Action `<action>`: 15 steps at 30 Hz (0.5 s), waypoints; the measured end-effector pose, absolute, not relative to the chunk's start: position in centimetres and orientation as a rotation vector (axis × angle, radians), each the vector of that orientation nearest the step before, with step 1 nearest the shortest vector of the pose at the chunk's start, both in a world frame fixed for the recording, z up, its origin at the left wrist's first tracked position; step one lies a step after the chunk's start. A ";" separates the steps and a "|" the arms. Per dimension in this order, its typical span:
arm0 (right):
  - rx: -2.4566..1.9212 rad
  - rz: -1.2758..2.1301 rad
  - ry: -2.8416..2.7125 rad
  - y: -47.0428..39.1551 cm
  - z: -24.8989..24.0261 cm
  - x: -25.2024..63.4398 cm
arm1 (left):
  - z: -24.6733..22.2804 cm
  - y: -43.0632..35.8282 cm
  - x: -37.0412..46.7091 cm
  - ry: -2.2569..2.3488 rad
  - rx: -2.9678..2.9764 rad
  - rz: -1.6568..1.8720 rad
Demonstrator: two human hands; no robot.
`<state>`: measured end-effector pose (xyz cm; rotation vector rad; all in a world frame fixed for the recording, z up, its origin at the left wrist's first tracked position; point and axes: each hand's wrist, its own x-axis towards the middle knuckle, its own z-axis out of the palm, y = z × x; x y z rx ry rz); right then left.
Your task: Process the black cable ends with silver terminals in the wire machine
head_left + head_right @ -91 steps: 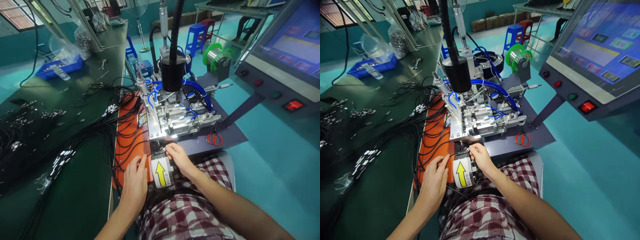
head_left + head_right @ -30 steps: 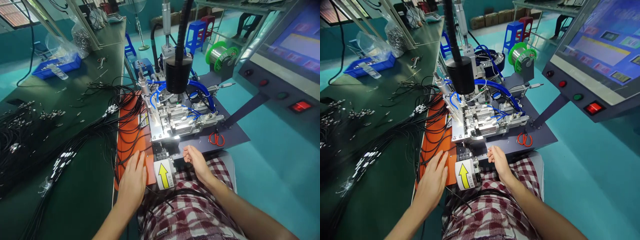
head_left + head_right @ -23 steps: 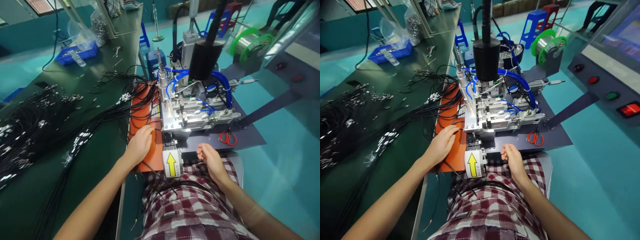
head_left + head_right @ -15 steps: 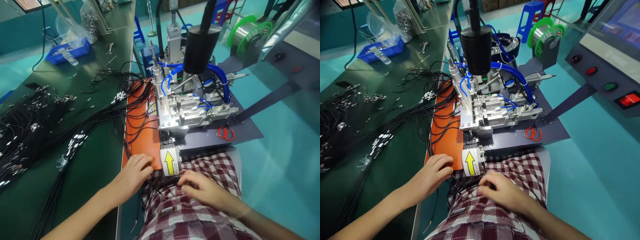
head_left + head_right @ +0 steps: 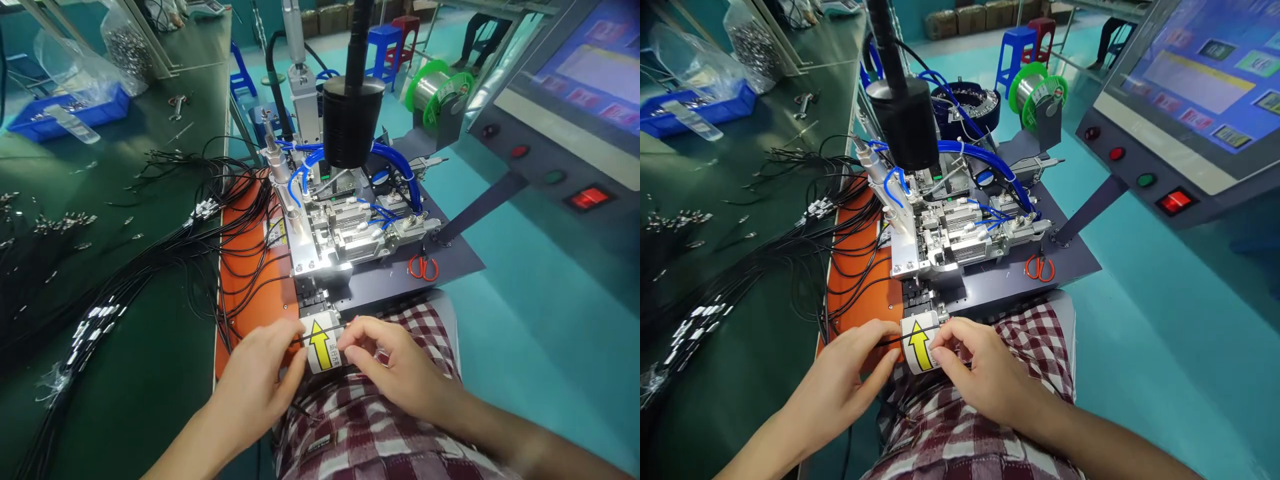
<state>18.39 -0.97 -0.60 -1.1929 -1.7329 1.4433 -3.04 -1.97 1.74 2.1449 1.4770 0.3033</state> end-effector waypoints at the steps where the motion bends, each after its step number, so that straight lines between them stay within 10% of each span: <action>1: -1.130 1.443 -1.751 -0.8 -0.5 18.3 | 1.8 -1.7 -2.6 1.420 2.050 0.343; 15: -1.211 1.580 -1.308 1.7 -1.5 16.6 | 1.1 -0.5 -0.7 1.363 1.768 0.608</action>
